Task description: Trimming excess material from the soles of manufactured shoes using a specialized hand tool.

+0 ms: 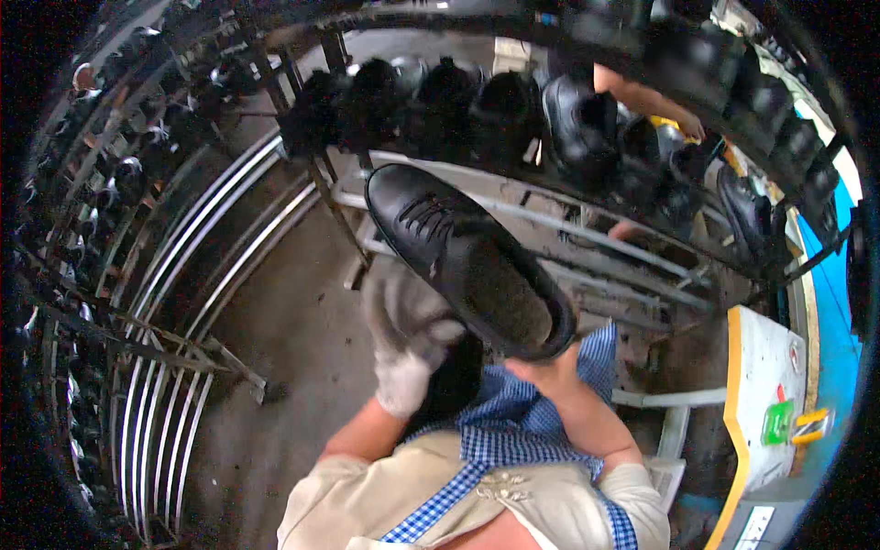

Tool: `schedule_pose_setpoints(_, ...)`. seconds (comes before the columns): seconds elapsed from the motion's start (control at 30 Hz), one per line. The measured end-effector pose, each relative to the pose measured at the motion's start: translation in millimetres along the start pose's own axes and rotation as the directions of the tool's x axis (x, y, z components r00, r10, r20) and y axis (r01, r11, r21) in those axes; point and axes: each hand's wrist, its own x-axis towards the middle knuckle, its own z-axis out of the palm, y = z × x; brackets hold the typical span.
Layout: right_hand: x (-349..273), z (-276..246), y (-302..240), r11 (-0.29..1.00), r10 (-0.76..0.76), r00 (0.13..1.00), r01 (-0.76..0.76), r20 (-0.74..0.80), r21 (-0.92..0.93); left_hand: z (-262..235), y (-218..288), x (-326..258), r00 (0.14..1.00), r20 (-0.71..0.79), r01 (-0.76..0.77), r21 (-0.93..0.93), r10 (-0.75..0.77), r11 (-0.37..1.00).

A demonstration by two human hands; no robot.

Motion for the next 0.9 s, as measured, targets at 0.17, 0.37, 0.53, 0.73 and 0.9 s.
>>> schedule_pose_setpoints(0.17,29.5,32.0,15.1,0.987,-0.144,0.99,0.144,0.002,0.066,32.9,18.0,-10.7,0.96,0.199,-0.169,-0.155,0.198,0.973)
schedule_pose_setpoints(0.37,82.1,58.3,-13.9,0.773,-0.498,0.861,0.493,0.099,-0.4,16.9,51.4,46.5,0.698,0.282,-0.71,0.395,0.659,0.583)
schedule_pose_setpoints(0.53,90.7,63.4,-42.1,0.884,-0.435,0.881,0.458,0.186,-0.098,-11.9,103.3,100.9,0.721,0.303,-0.653,0.598,0.623,0.465)
schedule_pose_setpoints(0.73,45.0,38.1,-19.8,0.948,-0.229,0.936,0.276,0.268,-0.156,-21.9,182.6,213.3,0.869,0.293,-0.492,0.605,0.399,0.626)
schedule_pose_setpoints(0.9,25.8,32.2,-8.4,0.973,-0.041,0.973,0.091,0.226,-0.213,-17.9,223.7,297.1,0.871,0.4,-0.482,0.809,0.285,0.337)
